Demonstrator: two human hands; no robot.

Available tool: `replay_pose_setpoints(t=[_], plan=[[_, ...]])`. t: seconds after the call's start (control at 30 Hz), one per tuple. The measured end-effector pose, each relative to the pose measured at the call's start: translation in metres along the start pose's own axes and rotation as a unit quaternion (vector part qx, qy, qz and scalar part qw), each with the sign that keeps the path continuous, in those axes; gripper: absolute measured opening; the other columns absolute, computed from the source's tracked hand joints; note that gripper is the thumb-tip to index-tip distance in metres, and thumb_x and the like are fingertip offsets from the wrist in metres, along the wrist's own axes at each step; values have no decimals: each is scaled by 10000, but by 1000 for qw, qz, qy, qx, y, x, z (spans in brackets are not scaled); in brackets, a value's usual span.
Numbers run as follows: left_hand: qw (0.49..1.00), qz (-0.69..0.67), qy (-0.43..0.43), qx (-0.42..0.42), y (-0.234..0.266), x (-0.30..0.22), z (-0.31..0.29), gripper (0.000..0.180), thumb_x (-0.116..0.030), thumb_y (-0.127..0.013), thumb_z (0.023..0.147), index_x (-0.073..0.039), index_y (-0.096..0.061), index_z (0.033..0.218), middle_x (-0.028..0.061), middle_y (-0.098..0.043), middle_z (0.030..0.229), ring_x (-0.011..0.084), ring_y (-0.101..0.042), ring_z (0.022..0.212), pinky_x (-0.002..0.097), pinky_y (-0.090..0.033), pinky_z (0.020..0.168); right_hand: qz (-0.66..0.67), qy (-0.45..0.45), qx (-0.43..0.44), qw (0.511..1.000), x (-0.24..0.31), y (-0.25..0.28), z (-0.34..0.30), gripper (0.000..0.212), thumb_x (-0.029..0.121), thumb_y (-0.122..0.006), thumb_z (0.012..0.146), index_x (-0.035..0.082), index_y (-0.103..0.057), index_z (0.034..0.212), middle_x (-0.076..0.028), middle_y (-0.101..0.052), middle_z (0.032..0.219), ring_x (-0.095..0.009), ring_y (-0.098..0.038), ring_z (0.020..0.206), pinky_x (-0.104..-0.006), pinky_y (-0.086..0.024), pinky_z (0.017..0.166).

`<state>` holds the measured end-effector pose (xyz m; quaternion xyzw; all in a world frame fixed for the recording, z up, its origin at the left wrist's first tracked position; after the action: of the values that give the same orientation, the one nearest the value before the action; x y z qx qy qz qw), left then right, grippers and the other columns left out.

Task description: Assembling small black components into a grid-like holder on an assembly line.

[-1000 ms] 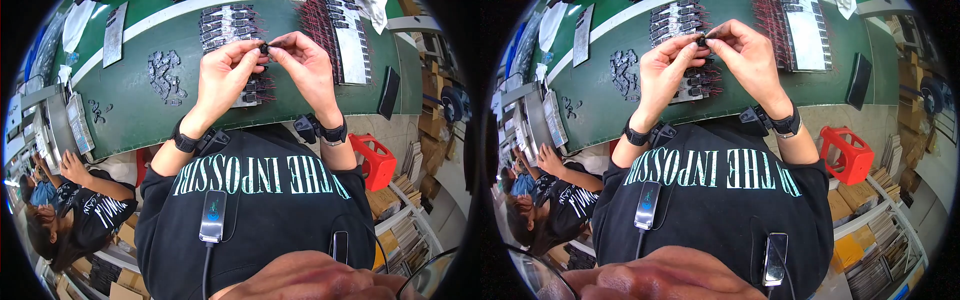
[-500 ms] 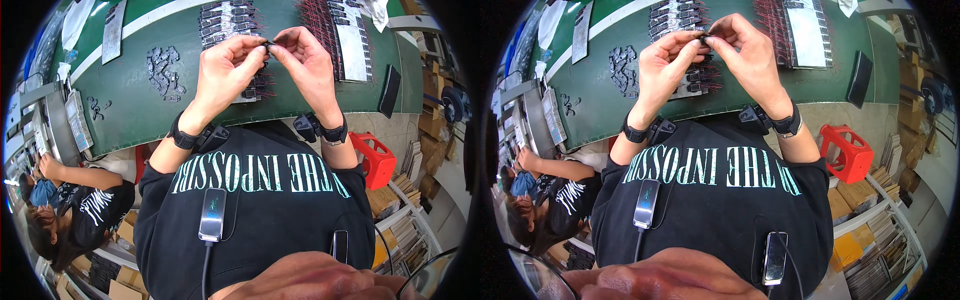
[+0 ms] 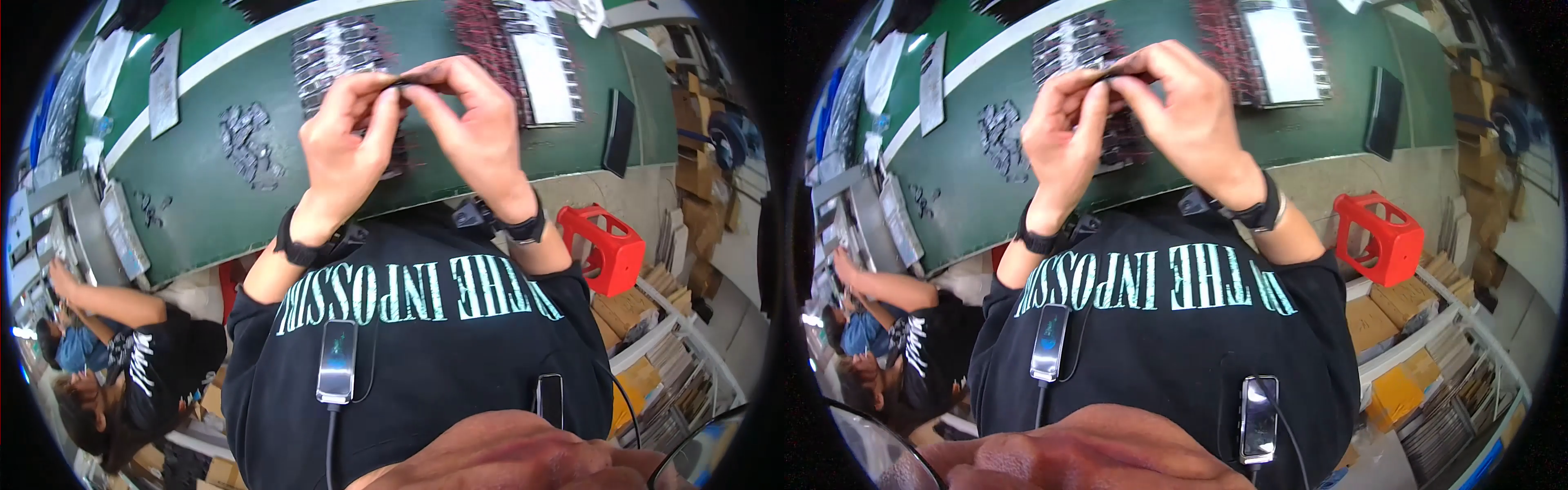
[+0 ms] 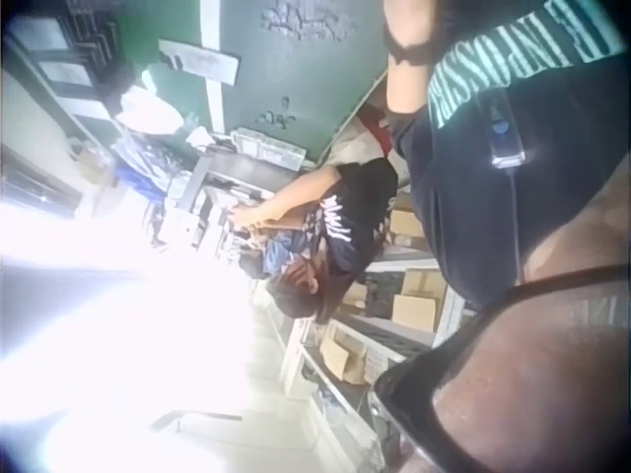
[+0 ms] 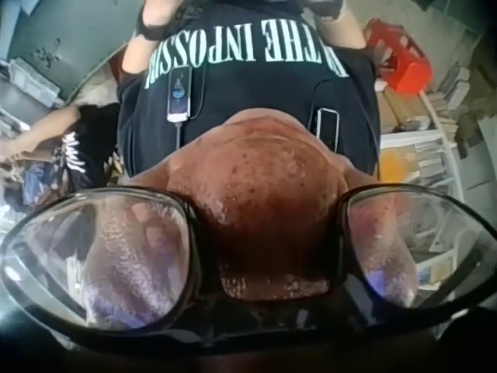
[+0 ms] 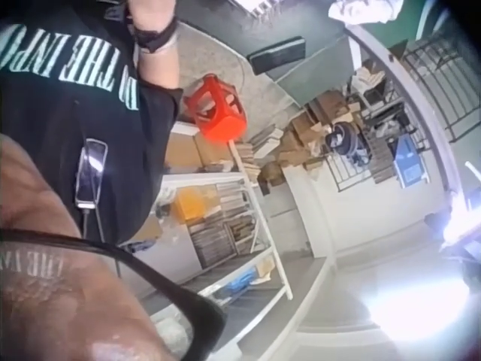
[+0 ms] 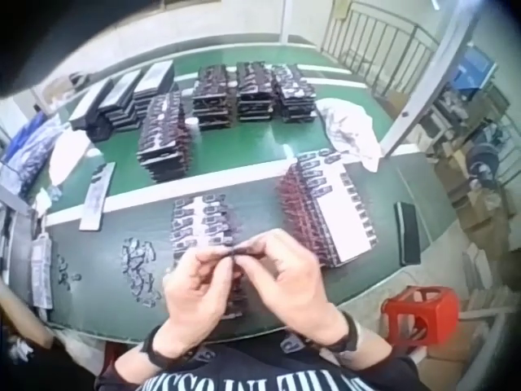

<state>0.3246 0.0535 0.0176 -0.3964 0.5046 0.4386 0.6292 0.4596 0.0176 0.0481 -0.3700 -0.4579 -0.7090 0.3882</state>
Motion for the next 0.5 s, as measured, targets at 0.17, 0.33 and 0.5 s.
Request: replay_pose_setpoints(t=[0.17, 0.33, 0.5], plan=[[984, 146, -103, -24, 2, -19, -4, 176, 9, -654, 901, 37, -618, 1071, 98, -727, 910, 122, -712, 808, 245, -567, 728, -87, 68, -37, 993, 20, 6, -2, 154, 9, -691, 843, -27, -651, 987, -92, -666, 875, -166, -673, 831, -282, -527, 748], [981, 161, -106, 23, -5, -35, -6, 199, 13, -660, 893, 30, -637, 1090, 108, -722, 996, 144, -716, 863, 255, -561, 753, -69, 5, 86, 994, 11, 36, 2, 146, 41, -687, 862, -24, -653, 988, -76, -671, 896, -132, -646, 812, -260, -513, 746], [994, 88, -39, 43, 3, -27, -4, 200, 15, -640, 903, 25, -657, 1102, 133, -707, 1079, 168, -713, 917, 266, -558, 769, -49, -98, 45, 993, -60, 167, 58, 168, 109, -657, 923, -27, -668, 1022, -8, -659, 896, -63, -592, 860, -220, -481, 780]])
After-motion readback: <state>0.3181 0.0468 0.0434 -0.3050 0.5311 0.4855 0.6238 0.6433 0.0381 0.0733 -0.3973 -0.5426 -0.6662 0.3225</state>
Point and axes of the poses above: each hand's wrist, its own z-axis towards the middle knuckle, its own y-axis out of the back of the hand, x = y × z, the point moved 8 cm from there along z, towards the middle knuckle
